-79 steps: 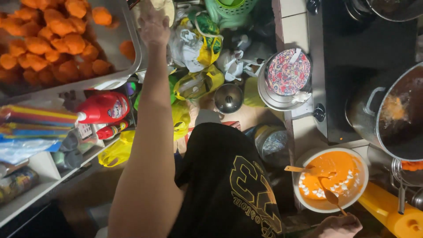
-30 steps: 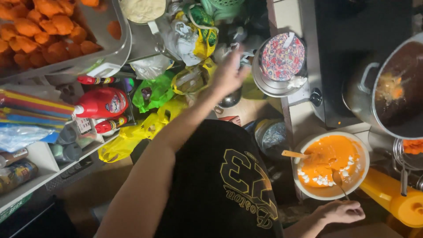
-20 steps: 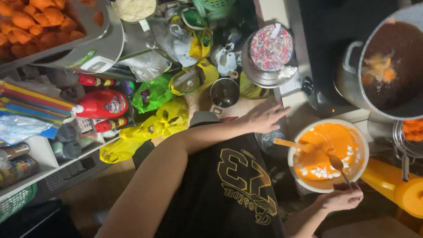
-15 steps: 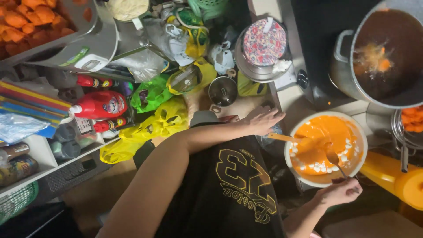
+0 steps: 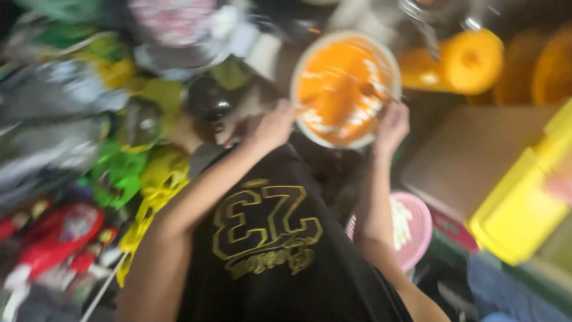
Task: Deep frying batter-coated quail eggs (kwek kwek) in a pot of oil using skewers and slotted spoons.
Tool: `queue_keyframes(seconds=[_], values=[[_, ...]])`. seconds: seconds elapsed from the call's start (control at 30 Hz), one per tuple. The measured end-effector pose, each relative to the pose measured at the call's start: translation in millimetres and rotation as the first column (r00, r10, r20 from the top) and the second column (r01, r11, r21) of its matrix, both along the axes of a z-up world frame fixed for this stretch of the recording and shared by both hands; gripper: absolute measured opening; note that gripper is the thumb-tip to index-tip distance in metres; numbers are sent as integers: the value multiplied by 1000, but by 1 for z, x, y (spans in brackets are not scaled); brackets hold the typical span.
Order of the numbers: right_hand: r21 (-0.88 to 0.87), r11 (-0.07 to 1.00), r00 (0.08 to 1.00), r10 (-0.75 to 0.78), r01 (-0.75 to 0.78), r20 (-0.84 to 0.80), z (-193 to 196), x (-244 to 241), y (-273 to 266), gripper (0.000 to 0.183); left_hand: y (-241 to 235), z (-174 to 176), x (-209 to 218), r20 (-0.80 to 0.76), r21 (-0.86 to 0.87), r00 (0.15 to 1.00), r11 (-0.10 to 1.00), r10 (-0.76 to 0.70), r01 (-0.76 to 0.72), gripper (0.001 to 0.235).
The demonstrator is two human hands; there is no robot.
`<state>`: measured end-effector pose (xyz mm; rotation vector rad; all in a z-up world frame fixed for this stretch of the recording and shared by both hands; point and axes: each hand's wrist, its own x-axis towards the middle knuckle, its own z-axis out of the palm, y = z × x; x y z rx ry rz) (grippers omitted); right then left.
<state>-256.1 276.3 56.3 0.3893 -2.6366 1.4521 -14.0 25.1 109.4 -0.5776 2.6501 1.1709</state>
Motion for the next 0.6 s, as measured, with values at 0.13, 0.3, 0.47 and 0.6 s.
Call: queue_keyframes(seconds=[0.13, 0.3, 0.47, 0.6], values=[[135, 990, 998, 54, -51, -20, 59, 21, -32, 27, 10, -48, -12, 83, -18, 990, 993, -117, 119, 70], [354, 925, 981, 178, -142, -71, 42, 10, -54, 19, 9, -42, -10, 41, -116, 989, 983, -139, 143, 39], [329, 922, 974, 154, -203, 167, 37, 14, -68, 24, 6, -94, 3, -37, -152, 992, 982, -119, 112, 22], [331, 901, 954, 223, -281, 201, 54, 38, -58, 29, -12, -58, 20, -89, -162, 991, 983, -100, 85, 16]])
